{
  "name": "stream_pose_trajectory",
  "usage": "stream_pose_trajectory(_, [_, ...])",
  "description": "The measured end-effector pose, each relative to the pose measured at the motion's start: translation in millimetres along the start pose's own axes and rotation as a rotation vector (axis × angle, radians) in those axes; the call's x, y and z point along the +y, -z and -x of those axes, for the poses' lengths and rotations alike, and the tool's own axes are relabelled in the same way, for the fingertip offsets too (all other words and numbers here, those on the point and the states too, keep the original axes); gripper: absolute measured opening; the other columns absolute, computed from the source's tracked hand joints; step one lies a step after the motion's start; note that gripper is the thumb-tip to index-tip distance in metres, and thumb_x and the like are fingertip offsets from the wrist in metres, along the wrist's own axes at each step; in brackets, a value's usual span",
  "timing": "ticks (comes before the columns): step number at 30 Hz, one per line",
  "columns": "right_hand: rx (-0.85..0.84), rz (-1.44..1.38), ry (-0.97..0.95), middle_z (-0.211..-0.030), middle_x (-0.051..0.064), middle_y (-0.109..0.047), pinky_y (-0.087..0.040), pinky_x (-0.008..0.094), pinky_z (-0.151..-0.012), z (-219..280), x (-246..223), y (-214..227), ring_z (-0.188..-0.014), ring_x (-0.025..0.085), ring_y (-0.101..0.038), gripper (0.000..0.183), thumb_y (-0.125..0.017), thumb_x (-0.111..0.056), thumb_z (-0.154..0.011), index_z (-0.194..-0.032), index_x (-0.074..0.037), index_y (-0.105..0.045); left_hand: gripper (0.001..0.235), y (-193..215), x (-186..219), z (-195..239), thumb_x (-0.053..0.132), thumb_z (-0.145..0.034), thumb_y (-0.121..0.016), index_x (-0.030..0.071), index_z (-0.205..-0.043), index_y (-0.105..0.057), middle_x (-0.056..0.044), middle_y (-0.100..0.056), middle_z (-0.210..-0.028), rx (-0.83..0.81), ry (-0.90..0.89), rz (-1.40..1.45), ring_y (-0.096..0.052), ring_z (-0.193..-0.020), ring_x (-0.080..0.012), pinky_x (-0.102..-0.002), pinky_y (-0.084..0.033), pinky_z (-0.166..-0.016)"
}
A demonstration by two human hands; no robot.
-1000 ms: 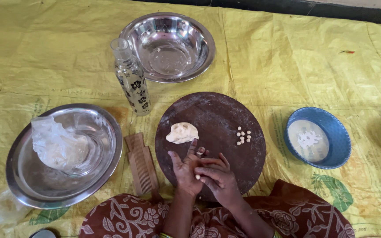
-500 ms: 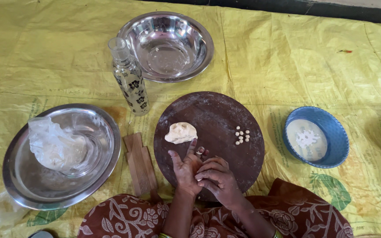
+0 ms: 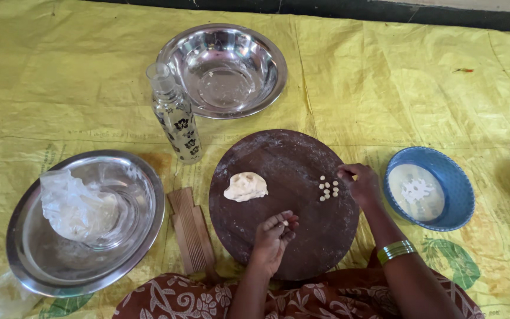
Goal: The person sits on the floor and repeatedly pinches small portions of dough from a larger lump, rolls them into small balls between the palms, and places them on a wooden board. A rolling pin, metal plates, and a bowl of flour are present nearby.
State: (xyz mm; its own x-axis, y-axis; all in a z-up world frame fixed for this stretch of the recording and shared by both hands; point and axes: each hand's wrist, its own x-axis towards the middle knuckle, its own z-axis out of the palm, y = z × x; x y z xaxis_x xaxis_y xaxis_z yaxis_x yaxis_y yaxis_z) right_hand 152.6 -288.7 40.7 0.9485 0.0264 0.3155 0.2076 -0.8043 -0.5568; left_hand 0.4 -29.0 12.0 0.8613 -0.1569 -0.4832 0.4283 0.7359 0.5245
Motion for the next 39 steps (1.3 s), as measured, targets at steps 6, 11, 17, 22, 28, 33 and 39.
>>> stream_pose_trajectory(6, [-0.061, 0.092, -0.072, -0.088, 0.009, -0.078, -0.059, 0.037, -0.079, 7.4, 21.5, -32.2, -0.084, 0.023, -0.072, 0.021, -0.088, -0.019, -0.076, -0.094, -0.013, -0.081, 0.024, -5.3, 7.2, 11.5, 0.013, -0.099, -0.063, 0.007, -0.121, -0.071, -0.010, -0.079, -0.110, 0.043, 0.057, -0.125, -0.072, -0.090, -0.0132, -0.026, -0.054, -0.070])
stream_pose_trajectory(11, [0.054, 0.033, -0.065, -0.090, 0.013, -0.078, -0.055, 0.037, -0.075, 2.3, 25.8, -22.4, -0.083, 0.023, -0.070, 0.018, -0.087, -0.019, -0.082, -0.098, -0.012, -0.083, 0.016, -6.7, 7.8, 8.0, 0.013, -0.094, -0.073, 0.006, -0.108, -0.075, -0.007, -0.078, -0.096, 0.053, -0.028, -0.068, -0.071, -0.079, -0.0113, -0.025, -0.055, -0.066])
stream_pose_trajectory(17, [0.040, -0.443, -0.627, -0.093, 0.009, -0.080, -0.051, 0.035, -0.070, 29.1, -10.7, -9.3, -0.077, 0.019, -0.066, 0.012, -0.078, -0.016, -0.092, -0.101, -0.011, -0.083, 0.013, 6.1, -4.5, -9.1, 0.019, -0.095, -0.074, 0.008, -0.088, -0.075, -0.002, -0.069, -0.076, 0.147, -0.133, 0.057, -0.059, -0.061, -0.0083, -0.024, -0.049, -0.055])
stream_pose_trajectory(22, [-0.436, -0.295, -0.267, -0.106, 0.003, -0.081, -0.056, 0.032, -0.085, 91.1, -103.9, -43.1, -0.092, 0.017, -0.075, 0.021, -0.078, -0.024, -0.090, -0.108, -0.014, -0.081, 0.023, 25.1, -7.9, -17.2, 0.024, -0.099, -0.071, 0.008, -0.082, -0.072, 0.001, -0.060, -0.068, 0.319, -0.206, 0.067, -0.050, -0.055, -0.0079, -0.024, -0.040, -0.049])
stream_pose_trajectory(28, [-0.309, -0.488, -0.002, -0.099, 0.009, -0.076, -0.060, 0.034, -0.074, 130.9, -156.1, -59.7, -0.087, 0.020, -0.076, 0.025, -0.083, -0.007, -0.079, -0.104, -0.005, -0.078, 0.012, 44.4, -22.9, -24.2, 0.009, -0.095, -0.071, -0.001, -0.099, -0.075, -0.001, -0.070, -0.082, 0.443, -0.294, -0.084, -0.061, -0.070, -0.0097, -0.026, -0.049, -0.062])
stream_pose_trajectory(33, [-0.246, -0.323, 0.175, -0.099, 0.011, -0.075, -0.060, 0.034, -0.072, 118.3, -141.0, -55.8, -0.085, 0.025, -0.076, 0.025, -0.077, 0.000, -0.079, -0.103, -0.004, -0.078, 0.018, 41.3, -30.4, -37.4, 0.003, -0.096, -0.065, -0.003, -0.112, -0.071, -0.009, -0.072, -0.091, 0.424, -0.297, -0.193, -0.065, -0.077, -0.0149, -0.029, -0.053, -0.070])
stream_pose_trajectory(39, [-0.220, -0.251, 0.064, -0.102, 0.014, -0.078, -0.060, 0.037, -0.080, 76.9, -123.8, -88.2, -0.089, 0.027, -0.078, 0.020, -0.075, -0.010, -0.086, -0.106, -0.006, -0.077, 0.029, 22.9, -15.4, -33.8, 0.009, -0.100, -0.060, -0.002, -0.127, -0.064, -0.011, -0.067, -0.116, 0.426, -0.329, -0.081, -0.062, -0.101, -0.0174, -0.030, -0.049, -0.088])
